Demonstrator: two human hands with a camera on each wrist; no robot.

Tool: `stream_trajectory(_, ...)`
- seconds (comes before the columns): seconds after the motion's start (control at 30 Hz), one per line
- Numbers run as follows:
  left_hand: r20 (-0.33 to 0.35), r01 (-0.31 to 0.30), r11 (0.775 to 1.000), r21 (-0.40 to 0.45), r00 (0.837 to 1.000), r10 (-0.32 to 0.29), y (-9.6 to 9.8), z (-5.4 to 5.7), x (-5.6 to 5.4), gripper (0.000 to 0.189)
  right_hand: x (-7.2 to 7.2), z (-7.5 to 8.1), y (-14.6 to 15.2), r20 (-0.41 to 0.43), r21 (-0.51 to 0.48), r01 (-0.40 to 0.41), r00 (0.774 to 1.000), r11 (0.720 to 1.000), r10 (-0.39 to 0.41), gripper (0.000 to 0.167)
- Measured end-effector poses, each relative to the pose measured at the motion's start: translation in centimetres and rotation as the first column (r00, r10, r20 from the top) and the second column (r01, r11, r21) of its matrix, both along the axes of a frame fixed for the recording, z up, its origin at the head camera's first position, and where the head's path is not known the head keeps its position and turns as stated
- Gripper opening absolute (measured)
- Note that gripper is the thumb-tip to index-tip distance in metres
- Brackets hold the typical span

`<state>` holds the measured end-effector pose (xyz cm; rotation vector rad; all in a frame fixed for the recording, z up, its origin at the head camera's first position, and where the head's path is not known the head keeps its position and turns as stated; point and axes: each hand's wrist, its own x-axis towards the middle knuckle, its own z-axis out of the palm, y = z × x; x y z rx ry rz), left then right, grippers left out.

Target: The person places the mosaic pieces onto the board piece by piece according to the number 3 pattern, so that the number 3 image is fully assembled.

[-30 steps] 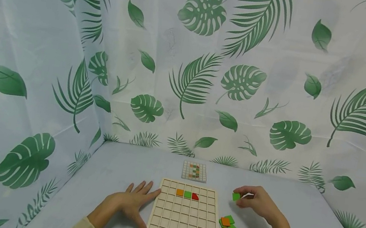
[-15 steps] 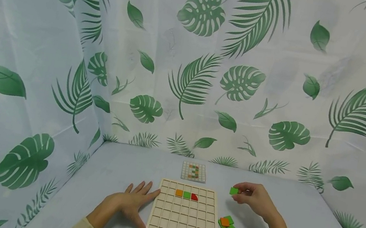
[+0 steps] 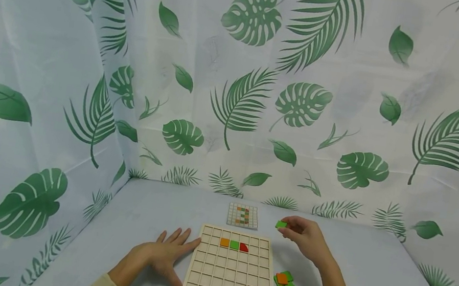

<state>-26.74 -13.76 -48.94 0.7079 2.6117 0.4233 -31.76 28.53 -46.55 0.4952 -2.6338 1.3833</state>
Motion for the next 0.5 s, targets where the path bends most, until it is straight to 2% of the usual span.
stream_trajectory(0.23, -0.006, -0.001, 1.000, -0.014, 1.000, 0.001, 0.0, 0.1, 0.0, 0.131, -0.5, 0.9, -2.9, -0.060, -0.036, -0.032, 0.998, 0.999, 0.030, 0.025)
stream_trajectory(0.5, -0.005, 0.001, 1.000, -0.013, 1.000, -0.001, 0.0, 0.0, 0.0, 0.130, -0.7, 1.4, -5.4, -0.083, -0.076, -0.074, 0.994, 0.994, 0.067, 0.026)
